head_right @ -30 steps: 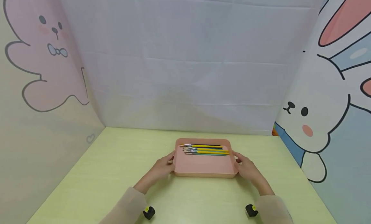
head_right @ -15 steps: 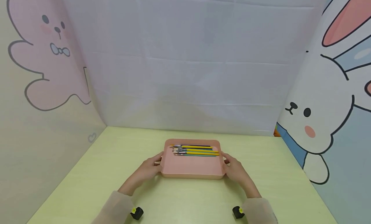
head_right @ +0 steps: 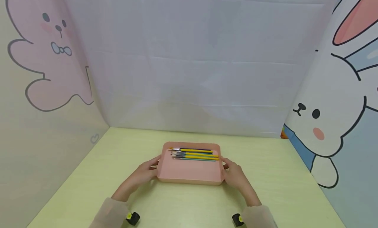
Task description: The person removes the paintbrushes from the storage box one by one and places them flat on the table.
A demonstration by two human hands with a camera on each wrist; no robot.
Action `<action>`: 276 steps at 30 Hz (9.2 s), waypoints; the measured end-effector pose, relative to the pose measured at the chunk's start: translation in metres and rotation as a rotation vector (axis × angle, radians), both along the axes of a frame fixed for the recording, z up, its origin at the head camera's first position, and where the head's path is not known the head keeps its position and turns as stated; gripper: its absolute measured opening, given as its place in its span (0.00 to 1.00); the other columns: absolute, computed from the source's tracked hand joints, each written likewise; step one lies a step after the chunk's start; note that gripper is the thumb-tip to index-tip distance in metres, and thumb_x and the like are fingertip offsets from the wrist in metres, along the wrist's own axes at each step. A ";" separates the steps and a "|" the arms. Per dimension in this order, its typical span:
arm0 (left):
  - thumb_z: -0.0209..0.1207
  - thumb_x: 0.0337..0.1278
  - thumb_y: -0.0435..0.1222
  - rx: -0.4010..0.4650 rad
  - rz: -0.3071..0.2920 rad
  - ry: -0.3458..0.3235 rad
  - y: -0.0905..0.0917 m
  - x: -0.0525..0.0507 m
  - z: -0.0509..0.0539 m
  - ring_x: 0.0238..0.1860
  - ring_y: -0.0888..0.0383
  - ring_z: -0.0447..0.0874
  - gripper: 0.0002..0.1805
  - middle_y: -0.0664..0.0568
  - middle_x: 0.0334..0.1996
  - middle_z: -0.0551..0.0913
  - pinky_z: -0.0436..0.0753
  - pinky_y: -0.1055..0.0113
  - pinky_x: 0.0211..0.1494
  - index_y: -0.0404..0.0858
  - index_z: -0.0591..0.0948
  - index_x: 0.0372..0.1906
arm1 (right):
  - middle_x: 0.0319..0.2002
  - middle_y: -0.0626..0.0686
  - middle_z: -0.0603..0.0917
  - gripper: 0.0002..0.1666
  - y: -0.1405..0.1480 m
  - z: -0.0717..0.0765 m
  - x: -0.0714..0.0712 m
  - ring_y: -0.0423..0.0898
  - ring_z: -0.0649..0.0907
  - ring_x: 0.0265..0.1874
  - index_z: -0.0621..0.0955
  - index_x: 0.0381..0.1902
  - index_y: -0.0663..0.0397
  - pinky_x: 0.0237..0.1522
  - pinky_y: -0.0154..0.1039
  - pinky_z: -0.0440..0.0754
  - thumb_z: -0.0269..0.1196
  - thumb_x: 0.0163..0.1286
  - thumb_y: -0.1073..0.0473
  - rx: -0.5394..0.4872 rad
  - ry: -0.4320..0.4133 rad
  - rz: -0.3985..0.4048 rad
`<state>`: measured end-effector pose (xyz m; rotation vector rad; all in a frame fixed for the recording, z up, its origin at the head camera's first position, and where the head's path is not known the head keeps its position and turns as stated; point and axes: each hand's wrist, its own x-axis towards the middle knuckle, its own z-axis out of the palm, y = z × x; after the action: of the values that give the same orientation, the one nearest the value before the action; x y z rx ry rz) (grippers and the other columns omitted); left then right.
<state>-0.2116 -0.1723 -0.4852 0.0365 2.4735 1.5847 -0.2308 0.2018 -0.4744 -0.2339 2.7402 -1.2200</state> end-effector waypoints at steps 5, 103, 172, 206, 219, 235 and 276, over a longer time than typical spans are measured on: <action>0.56 0.69 0.29 0.012 0.015 0.002 -0.003 0.004 0.000 0.65 0.43 0.80 0.39 0.36 0.71 0.75 0.86 0.55 0.56 0.40 0.63 0.84 | 0.50 0.67 0.85 0.35 -0.005 0.004 0.006 0.47 0.85 0.32 0.69 0.77 0.69 0.31 0.38 0.82 0.60 0.74 0.70 0.006 0.019 0.006; 0.83 0.49 0.39 0.079 -0.072 0.116 -0.018 0.030 -0.012 0.59 0.49 0.80 0.64 0.44 0.70 0.77 0.77 0.51 0.62 0.39 0.54 0.86 | 0.68 0.66 0.79 0.40 -0.058 0.049 -0.075 0.65 0.81 0.64 0.71 0.77 0.64 0.66 0.60 0.78 0.64 0.66 0.74 0.124 -0.070 0.761; 0.82 0.50 0.40 0.053 -0.084 0.106 -0.015 0.027 -0.012 0.58 0.50 0.80 0.64 0.44 0.68 0.78 0.79 0.52 0.60 0.39 0.54 0.86 | 0.36 0.48 0.83 0.28 -0.092 0.018 -0.068 0.46 0.79 0.36 0.89 0.50 0.54 0.41 0.33 0.75 0.61 0.59 0.85 0.346 0.150 0.759; 0.83 0.49 0.40 0.040 -0.072 0.113 -0.014 0.028 -0.010 0.60 0.48 0.80 0.64 0.42 0.70 0.77 0.78 0.48 0.64 0.39 0.54 0.86 | 0.46 0.51 0.88 0.26 -0.049 0.066 -0.077 0.46 0.87 0.42 0.89 0.54 0.57 0.47 0.40 0.87 0.62 0.64 0.82 0.262 0.209 0.775; 0.83 0.50 0.40 0.051 -0.081 0.114 -0.014 0.028 -0.011 0.61 0.48 0.81 0.64 0.42 0.70 0.76 0.78 0.47 0.64 0.39 0.54 0.87 | 0.46 0.51 0.88 0.25 0.026 0.083 -0.083 0.51 0.87 0.41 0.88 0.53 0.58 0.44 0.39 0.87 0.60 0.64 0.82 0.269 0.254 0.742; 0.82 0.50 0.40 0.057 -0.083 0.122 -0.015 0.028 -0.010 0.59 0.49 0.80 0.64 0.42 0.71 0.76 0.78 0.50 0.62 0.39 0.55 0.86 | 0.47 0.49 0.88 0.23 0.119 0.058 -0.085 0.45 0.86 0.40 0.88 0.54 0.55 0.42 0.38 0.86 0.65 0.66 0.79 0.343 0.242 0.591; 0.83 0.48 0.41 0.081 -0.084 0.119 -0.014 0.028 -0.009 0.58 0.49 0.81 0.66 0.43 0.70 0.76 0.79 0.52 0.62 0.39 0.53 0.87 | 0.41 0.51 0.87 0.24 0.139 0.006 -0.095 0.46 0.85 0.36 0.89 0.46 0.54 0.39 0.40 0.85 0.67 0.60 0.84 0.368 0.304 0.546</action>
<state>-0.1840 -0.1861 -0.4946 0.2507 2.4570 1.6920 -0.3254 0.3409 -0.4687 -1.1078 2.7779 -0.5645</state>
